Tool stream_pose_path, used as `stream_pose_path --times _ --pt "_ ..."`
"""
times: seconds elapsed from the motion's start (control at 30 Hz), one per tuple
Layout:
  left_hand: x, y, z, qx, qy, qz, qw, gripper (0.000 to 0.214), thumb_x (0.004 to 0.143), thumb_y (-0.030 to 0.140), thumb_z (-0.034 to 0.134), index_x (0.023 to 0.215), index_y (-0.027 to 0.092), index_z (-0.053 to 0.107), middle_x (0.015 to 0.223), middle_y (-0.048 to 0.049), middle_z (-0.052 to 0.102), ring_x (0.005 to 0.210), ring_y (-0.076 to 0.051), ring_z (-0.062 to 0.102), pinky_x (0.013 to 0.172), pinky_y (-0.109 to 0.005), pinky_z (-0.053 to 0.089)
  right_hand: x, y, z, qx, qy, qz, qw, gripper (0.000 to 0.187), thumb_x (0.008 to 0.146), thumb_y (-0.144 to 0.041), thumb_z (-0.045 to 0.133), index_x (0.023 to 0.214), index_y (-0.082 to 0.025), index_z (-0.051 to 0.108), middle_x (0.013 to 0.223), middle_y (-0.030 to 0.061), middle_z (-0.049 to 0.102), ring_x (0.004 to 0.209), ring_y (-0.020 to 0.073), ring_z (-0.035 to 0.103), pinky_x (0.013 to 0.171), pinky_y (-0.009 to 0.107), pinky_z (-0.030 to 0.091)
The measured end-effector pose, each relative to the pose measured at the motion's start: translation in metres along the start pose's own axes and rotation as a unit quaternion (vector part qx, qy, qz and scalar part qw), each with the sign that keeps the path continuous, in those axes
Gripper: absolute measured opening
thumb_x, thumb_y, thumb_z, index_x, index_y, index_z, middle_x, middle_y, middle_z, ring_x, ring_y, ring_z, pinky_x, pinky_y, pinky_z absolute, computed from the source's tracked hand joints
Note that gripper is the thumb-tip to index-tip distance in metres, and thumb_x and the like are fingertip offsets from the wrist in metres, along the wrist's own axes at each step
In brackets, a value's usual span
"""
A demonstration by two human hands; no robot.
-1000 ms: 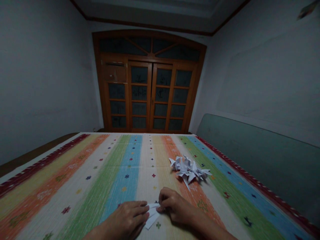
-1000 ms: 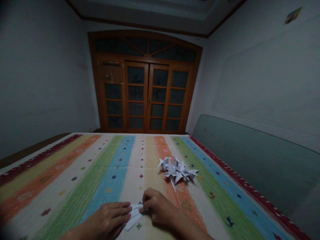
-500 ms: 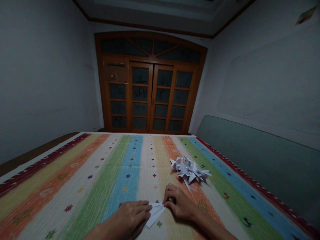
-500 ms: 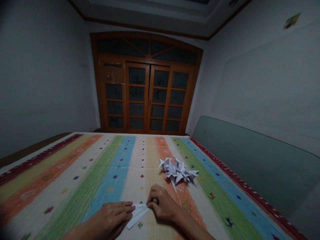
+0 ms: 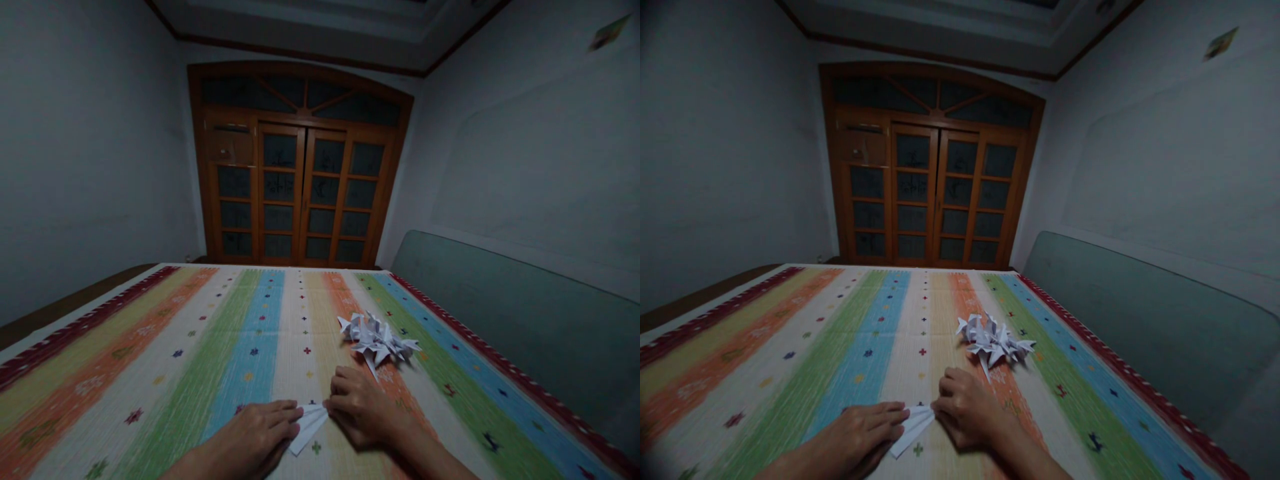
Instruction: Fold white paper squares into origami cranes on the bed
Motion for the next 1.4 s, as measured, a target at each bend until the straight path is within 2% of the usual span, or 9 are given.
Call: stream_pose_path --times 0.13,0.2,0.43,0.77,0.93,1.03,1.17,1.23,1.4 --pt "-0.003 -0.003 0.004 -0.006 0.013 0.007 1.000 0.037 0.098 0.013 0.055 0.133 0.023 0.060 0.136 -0.0067 0.070 0.127 -0.025 0.065 0.104 -0.036 0.057 0.003 -0.010 0.008 0.033 0.040 -0.005 0.999 0.019 0.096 -0.014 0.056 0.104 -0.020 0.071 0.085 0.0068 0.066 0.079 0.0204 0.057 0.068 0.030 0.040" --pt "-0.004 -0.003 0.004 0.001 0.002 0.010 1.000 0.042 0.096 0.011 0.056 0.136 0.024 0.058 0.138 -0.0074 0.069 0.128 -0.026 0.065 0.103 -0.038 0.057 0.005 -0.015 0.012 0.057 0.048 -0.009 0.997 0.020 0.097 -0.012 0.054 0.105 -0.021 0.071 0.087 0.0066 0.067 0.079 0.0193 0.058 0.068 0.029 0.041" --pt "-0.001 -0.001 -0.003 -0.012 0.004 0.019 1.000 0.044 0.092 0.009 0.055 0.133 0.023 0.060 0.136 -0.0085 0.070 0.126 -0.028 0.066 0.100 -0.037 0.059 0.007 -0.013 0.010 0.006 0.003 -0.040 0.999 0.020 0.082 -0.008 0.065 0.093 -0.021 0.074 0.088 0.0077 0.068 0.081 0.0217 0.056 0.065 0.030 0.041" --pt "-0.006 -0.002 -0.006 -0.028 0.034 0.023 0.999 0.037 0.089 0.011 0.057 0.123 0.023 0.065 0.131 -0.0099 0.073 0.123 -0.027 0.068 0.098 -0.038 0.059 0.001 0.013 0.017 0.014 0.057 -0.039 0.998 0.025 0.085 -0.003 0.063 0.069 -0.021 0.071 0.070 0.0048 0.069 0.073 0.0200 0.057 0.059 0.030 0.035" --pt "-0.009 -0.005 -0.003 -0.024 0.002 -0.001 1.000 0.033 0.092 0.018 0.063 0.125 0.024 0.065 0.134 -0.0096 0.071 0.125 -0.029 0.066 0.098 -0.040 0.060 -0.003 0.019 0.021 0.034 0.069 -0.023 0.997 0.023 0.071 0.001 0.063 0.061 -0.020 0.066 0.065 0.0044 0.066 0.070 0.0203 0.056 0.058 0.030 0.034" --pt "-0.010 -0.008 0.001 -0.033 0.016 -0.005 0.999 0.029 0.095 0.023 0.065 0.124 0.026 0.065 0.133 -0.0082 0.072 0.125 -0.028 0.067 0.098 -0.038 0.059 -0.004 0.020 0.023 0.045 0.087 -0.004 0.995 0.022 0.064 0.001 0.059 0.058 -0.019 0.063 0.063 0.0042 0.064 0.067 0.0199 0.056 0.057 0.029 0.036" --pt "-0.010 -0.009 0.006 -0.035 0.030 0.002 0.999 0.024 0.098 0.022 0.063 0.122 0.025 0.066 0.132 -0.0079 0.073 0.123 -0.026 0.068 0.098 -0.035 0.059 -0.002 0.009 0.014 0.070 0.102 0.027 0.992 0.023 0.073 -0.004 0.055 0.082 -0.018 0.071 0.078 0.0071 0.068 0.074 0.0209 0.062 0.066 0.030 0.046" --pt "-0.009 -0.009 0.005 -0.035 0.024 0.005 0.999 0.023 0.099 0.023 0.062 0.121 0.024 0.066 0.131 -0.0084 0.073 0.123 -0.026 0.068 0.099 -0.036 0.059 0.000 0.000 0.009 0.132 0.070 0.036 0.988 0.028 0.079 -0.009 0.058 0.101 -0.017 0.072 0.094 0.0095 0.070 0.085 0.0220 0.065 0.075 0.032 0.051" --pt "-0.007 -0.008 0.000 -0.056 0.020 -0.004 0.998 0.022 0.098 0.024 0.062 0.120 0.025 0.067 0.131 -0.0078 0.073 0.123 -0.026 0.068 0.101 -0.036 0.057 0.002 -0.012 0.008 0.146 0.003 0.039 0.989 0.032 0.079 -0.014 0.068 0.109 -0.020 0.074 0.102 0.0100 0.068 0.092 0.0238 0.066 0.080 0.033 0.052"
Point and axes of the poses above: each hand's wrist, its own x-axis towards the middle knuckle, its own z-axis out of the palm, y = z × x, the point moved 1 cm from there along x, towards the middle knuckle
